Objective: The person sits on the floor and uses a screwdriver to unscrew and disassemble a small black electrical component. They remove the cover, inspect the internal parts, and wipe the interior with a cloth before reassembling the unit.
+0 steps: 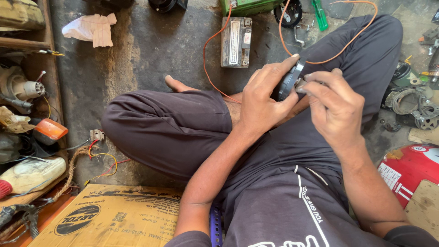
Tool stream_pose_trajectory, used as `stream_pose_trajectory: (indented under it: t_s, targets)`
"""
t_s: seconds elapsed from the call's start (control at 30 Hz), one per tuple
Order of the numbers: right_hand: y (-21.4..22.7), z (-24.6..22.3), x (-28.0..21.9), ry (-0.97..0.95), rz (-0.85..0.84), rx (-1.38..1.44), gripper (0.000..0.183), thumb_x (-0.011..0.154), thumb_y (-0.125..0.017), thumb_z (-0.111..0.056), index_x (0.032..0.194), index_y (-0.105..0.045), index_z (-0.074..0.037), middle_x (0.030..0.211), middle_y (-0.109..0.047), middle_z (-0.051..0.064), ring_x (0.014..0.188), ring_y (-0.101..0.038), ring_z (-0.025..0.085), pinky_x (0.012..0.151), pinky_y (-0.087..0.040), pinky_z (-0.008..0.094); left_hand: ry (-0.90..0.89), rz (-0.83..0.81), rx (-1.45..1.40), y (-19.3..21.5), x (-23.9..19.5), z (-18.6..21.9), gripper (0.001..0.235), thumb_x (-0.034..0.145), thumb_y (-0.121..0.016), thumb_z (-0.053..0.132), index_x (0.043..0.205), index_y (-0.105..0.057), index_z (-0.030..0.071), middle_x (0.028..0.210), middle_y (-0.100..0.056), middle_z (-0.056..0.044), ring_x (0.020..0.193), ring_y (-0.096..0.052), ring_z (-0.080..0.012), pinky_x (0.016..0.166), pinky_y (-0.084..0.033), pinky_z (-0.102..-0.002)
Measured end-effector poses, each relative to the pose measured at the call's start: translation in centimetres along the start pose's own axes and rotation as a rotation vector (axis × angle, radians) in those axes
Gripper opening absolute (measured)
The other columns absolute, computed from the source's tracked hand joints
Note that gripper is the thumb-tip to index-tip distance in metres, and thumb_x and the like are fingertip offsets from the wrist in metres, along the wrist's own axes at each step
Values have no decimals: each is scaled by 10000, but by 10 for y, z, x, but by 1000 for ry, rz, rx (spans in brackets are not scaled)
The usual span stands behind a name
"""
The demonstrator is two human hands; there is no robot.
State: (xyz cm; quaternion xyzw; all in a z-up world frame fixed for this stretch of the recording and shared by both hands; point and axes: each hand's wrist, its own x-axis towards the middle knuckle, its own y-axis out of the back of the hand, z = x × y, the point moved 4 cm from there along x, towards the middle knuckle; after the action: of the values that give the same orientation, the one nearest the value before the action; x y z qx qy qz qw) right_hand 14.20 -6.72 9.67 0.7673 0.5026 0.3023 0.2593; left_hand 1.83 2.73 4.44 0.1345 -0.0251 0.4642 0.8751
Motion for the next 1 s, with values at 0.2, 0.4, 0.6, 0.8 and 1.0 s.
stream_pose_trajectory:
  t_s: [0.2,0.4,0.6,0.8,1.0]
  targets:
    - [-3,5,-3,18,-23,50,192,909,-711,128,1049,-733,0,1158,-677,154,935,-702,209,852,-548,310,22,-16,-17,-3,-1,-3,575,814,-760,90,1372,-630,140,1157,-706,-70,1071,-699,-227,982,-537,-331]
    - [4,8,-4,20,-60,73,227,858,-791,57,1054,-687,10,1167,-651,155,1037,-671,243,854,-565,317,14,-10,3,0,1,-3,544,825,-771,91,1349,-642,152,1195,-716,-54,1069,-705,-209,975,-546,-316]
    - [-6,17,-9,3,51,85,265,888,-780,92,1078,-617,5,1106,-682,126,911,-691,217,792,-558,291,-49,-56,7,0,0,5,623,790,-772,95,1392,-620,146,1236,-697,-62,1066,-692,-215,951,-535,-309]
    - [-7,12,-12,224,52,-129,266,812,-803,92,1040,-687,20,1068,-672,159,861,-675,294,865,-559,416,-64,-89,66,-2,-3,3,642,805,-769,103,1423,-602,153,1252,-689,-58,1081,-683,-223,955,-533,-315]
    - [-7,25,-16,366,-68,-221,314,689,-828,-5,975,-711,49,981,-667,189,795,-667,333,709,-536,422,-41,-141,57,-10,-6,-5,625,821,-782,148,1418,-595,146,1263,-688,-57,1069,-681,-230,929,-527,-334]
